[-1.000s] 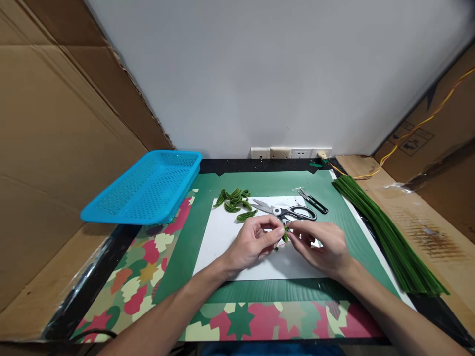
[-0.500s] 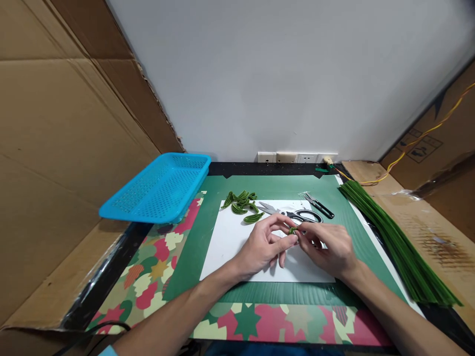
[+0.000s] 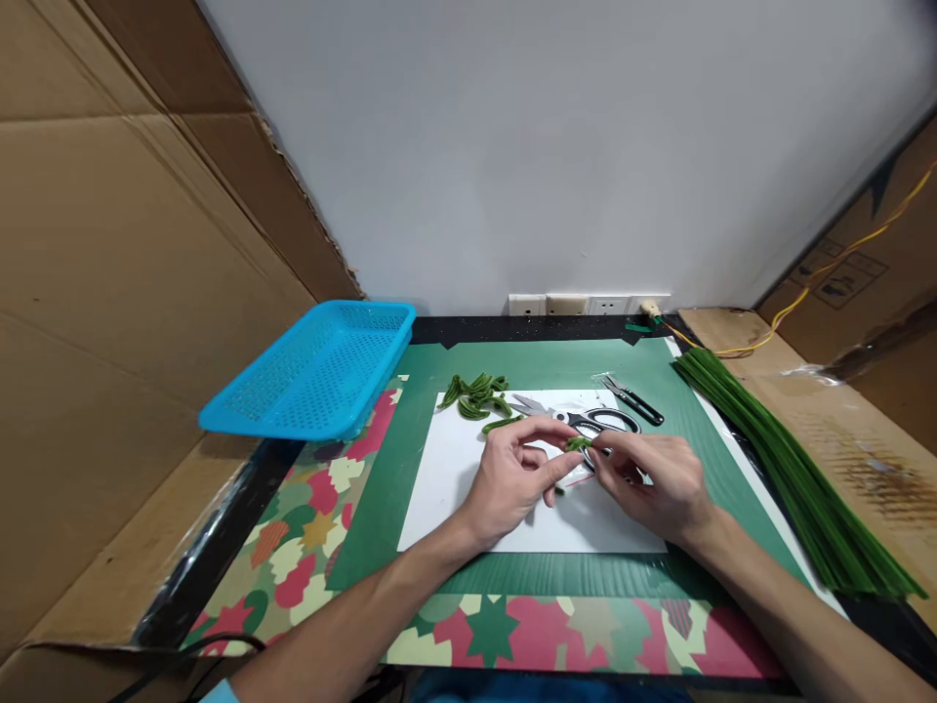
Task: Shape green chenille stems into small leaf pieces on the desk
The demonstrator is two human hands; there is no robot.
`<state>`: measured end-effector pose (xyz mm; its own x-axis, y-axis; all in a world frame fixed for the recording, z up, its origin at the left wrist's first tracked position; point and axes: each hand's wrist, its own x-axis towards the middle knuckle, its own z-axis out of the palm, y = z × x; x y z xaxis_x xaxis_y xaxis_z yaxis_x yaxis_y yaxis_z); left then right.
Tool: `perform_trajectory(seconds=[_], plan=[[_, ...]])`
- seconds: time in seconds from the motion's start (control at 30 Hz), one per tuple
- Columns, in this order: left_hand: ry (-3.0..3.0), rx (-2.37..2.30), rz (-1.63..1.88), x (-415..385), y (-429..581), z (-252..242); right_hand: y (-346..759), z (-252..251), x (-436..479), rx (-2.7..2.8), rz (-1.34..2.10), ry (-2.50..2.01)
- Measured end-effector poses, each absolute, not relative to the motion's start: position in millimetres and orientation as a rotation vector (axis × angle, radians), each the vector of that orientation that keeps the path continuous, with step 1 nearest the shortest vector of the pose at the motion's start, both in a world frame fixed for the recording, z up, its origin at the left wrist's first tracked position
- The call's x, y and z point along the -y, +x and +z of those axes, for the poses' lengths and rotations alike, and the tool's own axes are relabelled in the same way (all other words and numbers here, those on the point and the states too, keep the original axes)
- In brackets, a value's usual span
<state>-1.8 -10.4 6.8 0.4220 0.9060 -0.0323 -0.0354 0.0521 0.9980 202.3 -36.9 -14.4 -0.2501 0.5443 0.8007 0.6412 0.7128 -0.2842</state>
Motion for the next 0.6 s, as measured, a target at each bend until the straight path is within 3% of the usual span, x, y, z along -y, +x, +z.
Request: perform_trajectory(seconds=[0.6], plan=[[1.343, -0.85, 0.846, 8.4, -4.1, 5.8, 202.8, -16.5, 35.7, 1.95, -0.092, -0.965]])
